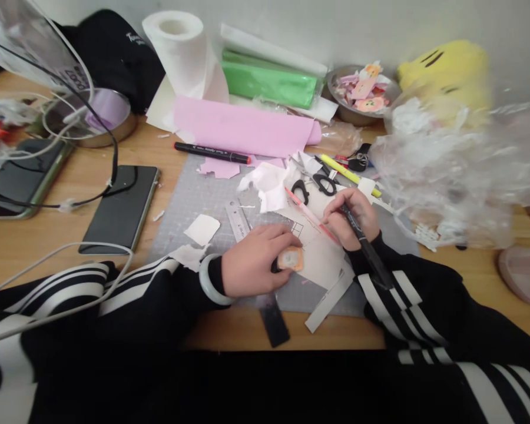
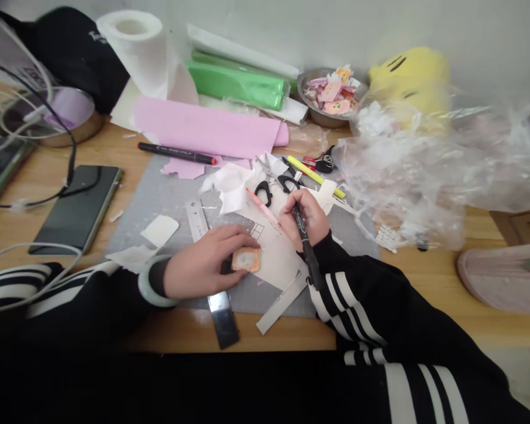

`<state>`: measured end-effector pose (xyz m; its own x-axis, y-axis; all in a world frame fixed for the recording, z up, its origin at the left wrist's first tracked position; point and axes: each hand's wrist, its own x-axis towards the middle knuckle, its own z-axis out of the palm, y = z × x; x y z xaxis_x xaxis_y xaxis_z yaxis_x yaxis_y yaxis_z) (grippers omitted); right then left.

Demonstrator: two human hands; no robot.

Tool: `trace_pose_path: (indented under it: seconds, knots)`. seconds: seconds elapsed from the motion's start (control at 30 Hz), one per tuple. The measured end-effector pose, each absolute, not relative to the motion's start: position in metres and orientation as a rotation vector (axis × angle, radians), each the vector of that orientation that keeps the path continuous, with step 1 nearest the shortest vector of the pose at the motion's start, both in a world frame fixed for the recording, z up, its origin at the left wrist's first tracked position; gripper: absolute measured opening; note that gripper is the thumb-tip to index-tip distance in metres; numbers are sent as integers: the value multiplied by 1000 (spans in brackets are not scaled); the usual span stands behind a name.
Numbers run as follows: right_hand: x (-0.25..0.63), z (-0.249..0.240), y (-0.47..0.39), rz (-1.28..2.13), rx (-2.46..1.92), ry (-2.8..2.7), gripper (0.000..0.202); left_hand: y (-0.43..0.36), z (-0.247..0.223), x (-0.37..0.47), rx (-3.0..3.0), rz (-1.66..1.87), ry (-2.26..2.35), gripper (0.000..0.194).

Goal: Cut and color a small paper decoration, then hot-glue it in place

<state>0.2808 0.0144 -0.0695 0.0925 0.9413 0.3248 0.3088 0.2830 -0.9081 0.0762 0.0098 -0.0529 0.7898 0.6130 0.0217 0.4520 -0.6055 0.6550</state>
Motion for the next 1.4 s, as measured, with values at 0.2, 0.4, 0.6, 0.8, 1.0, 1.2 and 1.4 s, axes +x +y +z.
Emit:
trace_pose_path:
  seconds: [0.2, 0.4, 0.6, 0.8, 1.0, 1.2, 1.4]
  knots:
    - [267, -58, 4, 794, -1391, -1327, 37, 10, -53, 77, 2353, 351, 763, 33]
    - [250, -48, -22, 801, -1453, -1268, 12, 8, -52, 79, 2403, 287, 753, 29]
    - [236, -54, -35, 891, -1393, -1447, 23, 9, -55, 78, 2444, 280, 725, 26]
    - [232, -61, -31, 842, -1422, -1498, 18, 11, -57, 78, 2465, 289, 697, 25]
    - [232, -64, -29, 855, -1425, -1510, 18, 11, -57, 77, 2481, 285, 693, 24]
    - [230, -61, -28, 847, -1432, -1505, 21, 10, -55, 77, 2484, 266, 680, 28]
    - [230, -59, -28, 867, -1452, -1524, 22, 10, -55, 79, 2503, 259, 686, 27]
